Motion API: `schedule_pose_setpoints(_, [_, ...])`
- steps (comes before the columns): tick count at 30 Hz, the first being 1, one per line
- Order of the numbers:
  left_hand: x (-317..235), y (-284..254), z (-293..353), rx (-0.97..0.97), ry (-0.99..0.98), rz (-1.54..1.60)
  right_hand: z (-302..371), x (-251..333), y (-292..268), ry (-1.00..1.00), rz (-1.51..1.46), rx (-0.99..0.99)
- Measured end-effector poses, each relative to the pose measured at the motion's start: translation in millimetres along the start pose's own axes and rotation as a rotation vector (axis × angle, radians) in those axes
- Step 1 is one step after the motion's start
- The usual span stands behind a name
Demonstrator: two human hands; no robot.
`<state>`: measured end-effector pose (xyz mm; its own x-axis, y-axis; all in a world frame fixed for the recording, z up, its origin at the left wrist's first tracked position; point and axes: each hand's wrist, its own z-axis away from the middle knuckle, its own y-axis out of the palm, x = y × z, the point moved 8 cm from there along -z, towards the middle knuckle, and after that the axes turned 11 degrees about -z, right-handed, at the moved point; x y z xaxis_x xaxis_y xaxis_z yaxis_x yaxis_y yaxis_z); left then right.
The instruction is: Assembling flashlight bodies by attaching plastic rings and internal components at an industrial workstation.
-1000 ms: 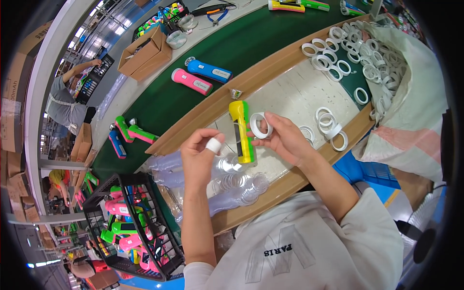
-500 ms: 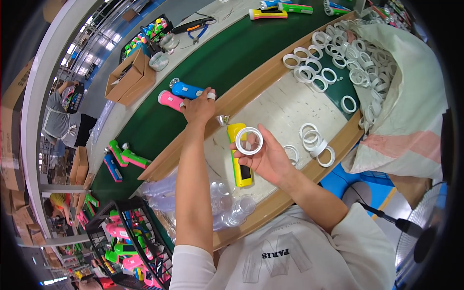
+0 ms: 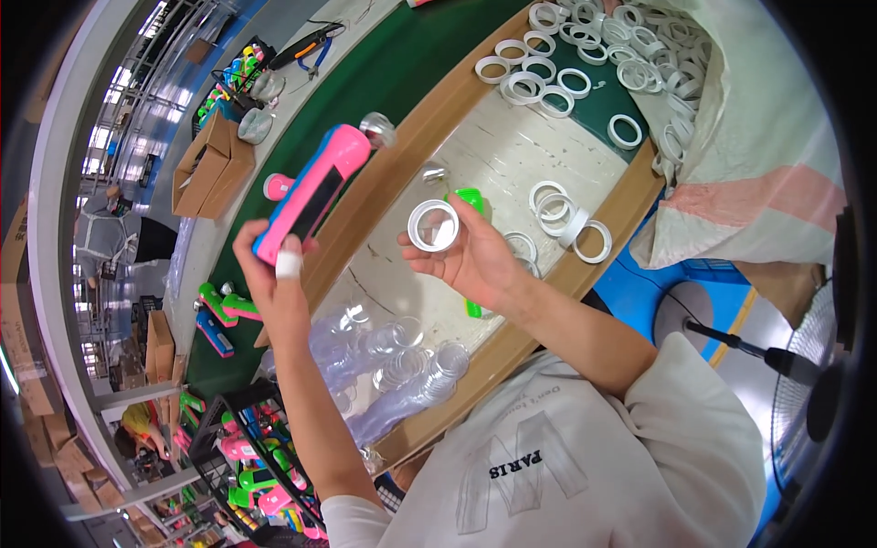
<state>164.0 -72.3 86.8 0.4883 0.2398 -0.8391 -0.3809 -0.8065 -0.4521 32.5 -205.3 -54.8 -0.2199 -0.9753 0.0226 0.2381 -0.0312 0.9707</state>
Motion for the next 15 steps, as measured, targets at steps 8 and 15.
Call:
schedule_pose_setpoints(8, [-46, -26, 118, 0.151, 0.215, -0.150, 8, -6, 8, -0.034, 0.019, 0.050])
schedule_pose_setpoints(15, [-48, -31, 120, 0.070, -0.013, 0.240, 14, -9, 11, -0.036, 0.071, 0.030])
